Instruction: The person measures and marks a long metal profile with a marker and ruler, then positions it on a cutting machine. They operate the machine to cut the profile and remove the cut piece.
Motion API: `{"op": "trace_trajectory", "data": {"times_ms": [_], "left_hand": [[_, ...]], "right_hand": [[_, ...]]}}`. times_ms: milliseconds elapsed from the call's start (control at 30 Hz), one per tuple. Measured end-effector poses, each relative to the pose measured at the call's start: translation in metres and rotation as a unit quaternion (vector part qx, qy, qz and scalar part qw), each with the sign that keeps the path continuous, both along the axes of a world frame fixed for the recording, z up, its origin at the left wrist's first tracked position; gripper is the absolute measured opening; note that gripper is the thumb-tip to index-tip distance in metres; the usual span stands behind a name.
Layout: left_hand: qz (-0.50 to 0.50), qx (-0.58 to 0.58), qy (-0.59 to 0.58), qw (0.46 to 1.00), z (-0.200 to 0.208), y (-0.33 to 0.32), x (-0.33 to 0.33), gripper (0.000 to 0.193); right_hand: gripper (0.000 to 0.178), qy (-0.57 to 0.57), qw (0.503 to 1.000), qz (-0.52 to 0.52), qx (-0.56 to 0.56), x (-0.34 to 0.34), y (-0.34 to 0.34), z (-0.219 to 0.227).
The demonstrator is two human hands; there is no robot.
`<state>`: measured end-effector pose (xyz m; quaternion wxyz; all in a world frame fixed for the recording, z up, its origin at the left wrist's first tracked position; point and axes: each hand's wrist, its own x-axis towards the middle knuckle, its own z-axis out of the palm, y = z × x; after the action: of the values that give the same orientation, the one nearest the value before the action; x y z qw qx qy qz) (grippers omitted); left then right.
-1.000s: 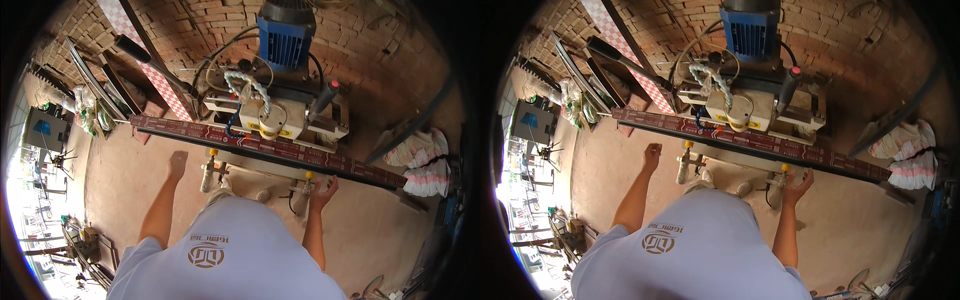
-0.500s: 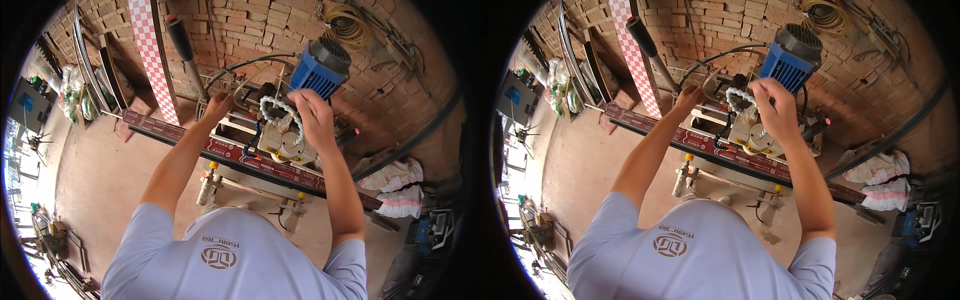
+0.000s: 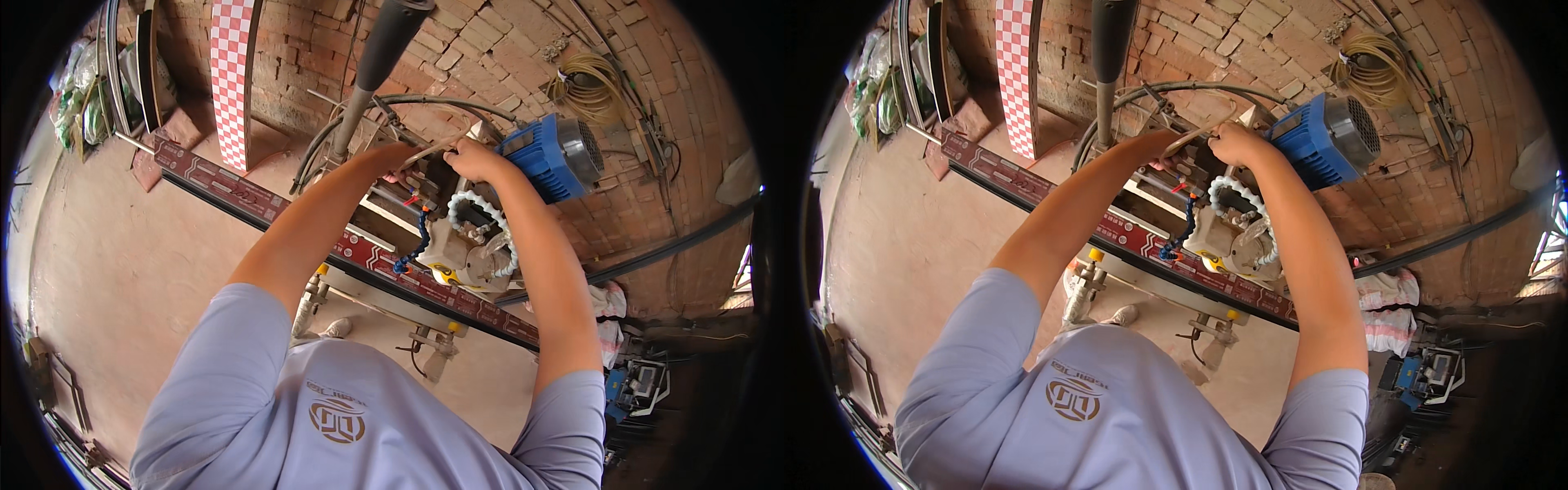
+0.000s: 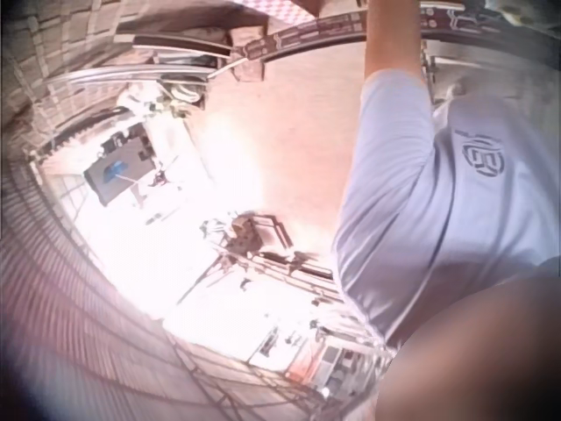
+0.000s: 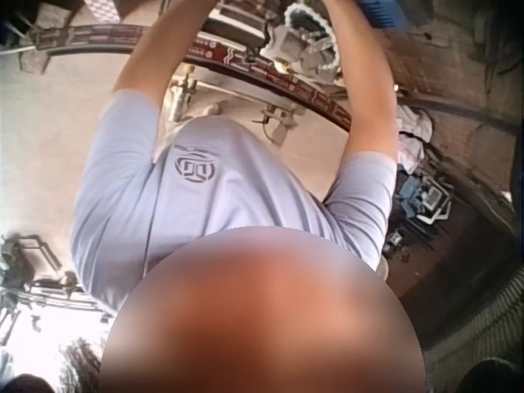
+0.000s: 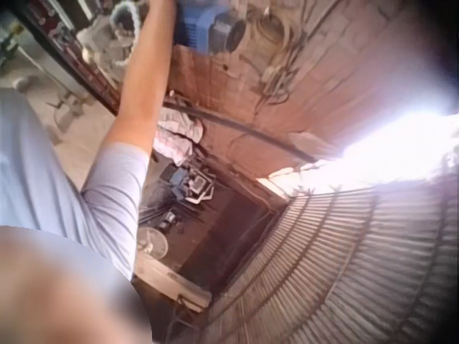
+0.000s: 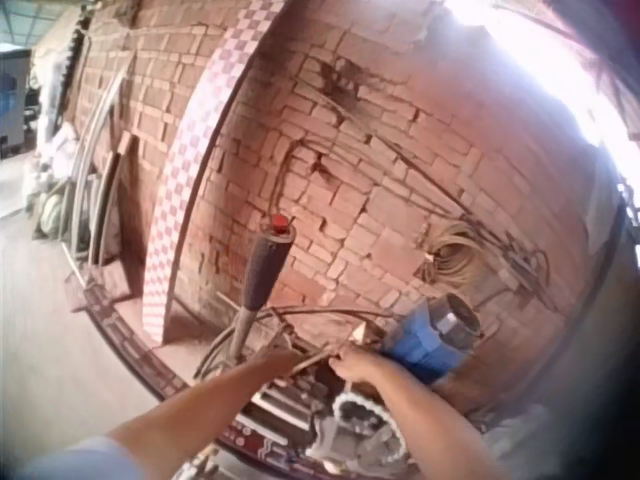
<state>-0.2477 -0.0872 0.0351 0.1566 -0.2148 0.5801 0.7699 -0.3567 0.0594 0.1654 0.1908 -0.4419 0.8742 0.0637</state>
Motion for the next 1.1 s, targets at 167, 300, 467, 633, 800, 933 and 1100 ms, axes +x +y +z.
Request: {"op": "trace_trajectory", "data": {"times_ms": [167, 300, 467, 633, 800, 933, 1100], "left_hand": [[0.014, -0.142, -0.103, 0.984, -0.008, 0.014, -0.027, 0.063], [0.001, -0.052, -0.093, 0.994, -0.004, 0.011, -0.04, 0.058], [-0.104, -0.486, -0.016, 0.868, 0.04, 0.014, -0.052, 0.045], [-0.087, -0.444, -0.017, 0.892, 0.065, 0.009, -0.048, 0.038], [-0.09, -0.361, 0.004, 0.928, 0.04, -0.004, -0.039, 0.034], [-0.063, -0.292, -0.007, 0.954, 0.019, -0.008, -0.041, 0.032], [-0.103, -0.332, 0.015, 0.938, 0.008, -0.003, -0.047, 0.029]], "right_hand": [[0.044, 0.021, 0.991, 0.046, 0.122, -0.005, -0.013, -0.008], [0.046, 0.061, 0.989, 0.099, 0.091, -0.019, -0.012, -0.021], [0.05, 0.058, 0.993, 0.099, 0.008, -0.024, 0.006, -0.03], [0.049, 0.071, 0.984, 0.154, -0.045, -0.017, 0.013, -0.027], [0.031, 0.063, 0.986, 0.145, -0.058, -0.011, 0.017, -0.023], [0.023, 0.042, 0.981, 0.147, -0.119, -0.006, 0.023, -0.022], [0.02, 0.041, 0.979, 0.119, -0.16, -0.004, 0.029, -0.017]]}}
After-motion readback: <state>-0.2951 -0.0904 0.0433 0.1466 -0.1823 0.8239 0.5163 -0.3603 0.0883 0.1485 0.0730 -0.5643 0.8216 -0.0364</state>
